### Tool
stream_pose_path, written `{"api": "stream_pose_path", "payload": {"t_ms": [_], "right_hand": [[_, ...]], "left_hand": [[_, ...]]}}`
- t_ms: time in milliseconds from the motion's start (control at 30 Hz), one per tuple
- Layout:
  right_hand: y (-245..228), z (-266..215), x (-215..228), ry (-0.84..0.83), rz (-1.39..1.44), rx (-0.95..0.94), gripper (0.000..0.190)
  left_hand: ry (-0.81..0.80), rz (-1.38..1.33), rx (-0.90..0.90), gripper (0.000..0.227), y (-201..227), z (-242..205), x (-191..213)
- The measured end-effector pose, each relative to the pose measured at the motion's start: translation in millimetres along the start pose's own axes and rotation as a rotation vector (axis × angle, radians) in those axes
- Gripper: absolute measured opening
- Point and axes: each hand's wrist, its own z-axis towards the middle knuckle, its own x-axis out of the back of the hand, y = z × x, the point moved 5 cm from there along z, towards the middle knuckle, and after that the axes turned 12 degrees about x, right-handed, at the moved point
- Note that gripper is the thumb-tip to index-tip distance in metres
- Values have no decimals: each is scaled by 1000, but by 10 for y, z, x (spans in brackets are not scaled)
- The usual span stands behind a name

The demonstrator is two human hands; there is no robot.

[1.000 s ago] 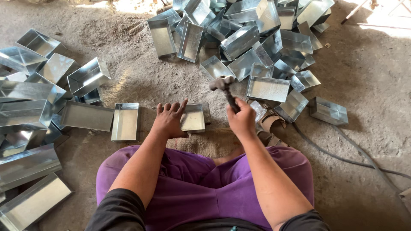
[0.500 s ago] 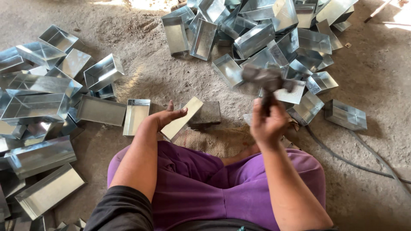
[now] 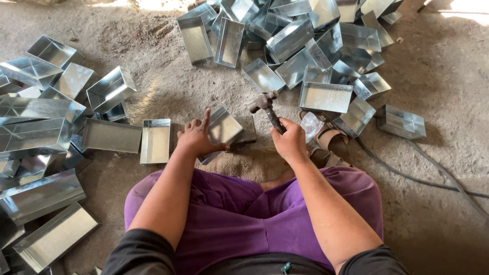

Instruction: The person sits on the floor and repeatedly hammers small rectangular metal boxes placed on a wooden block. They pick up each box, position it, strike it with a hammer, and then toss it aside. The process is repeated for multiple boxes.

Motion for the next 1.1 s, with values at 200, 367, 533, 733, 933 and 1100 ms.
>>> {"api": "stream_pose_path", "payload": {"t_ms": [200, 367, 533, 733, 933, 1100], "right_hand": [[62, -28, 29, 21, 37, -29, 16], [67, -27, 0, 33, 129, -47, 18], [22, -31, 79, 21, 44, -87, 26], [-454, -12, 484, 111, 54, 74, 26], [-1358, -101, 1172, 382, 175, 687, 21], [-1677, -104, 1377, 646, 255, 871, 32]], "left_hand": [[111, 6, 55, 112, 142, 167, -24], [304, -83, 57, 39, 34, 480, -183], [338, -329, -48, 24, 31, 495, -120], [541, -954, -592, 29, 179, 179, 23], [484, -727, -450, 49, 343, 389, -270], [509, -722, -460, 55, 351, 419, -337]]}}
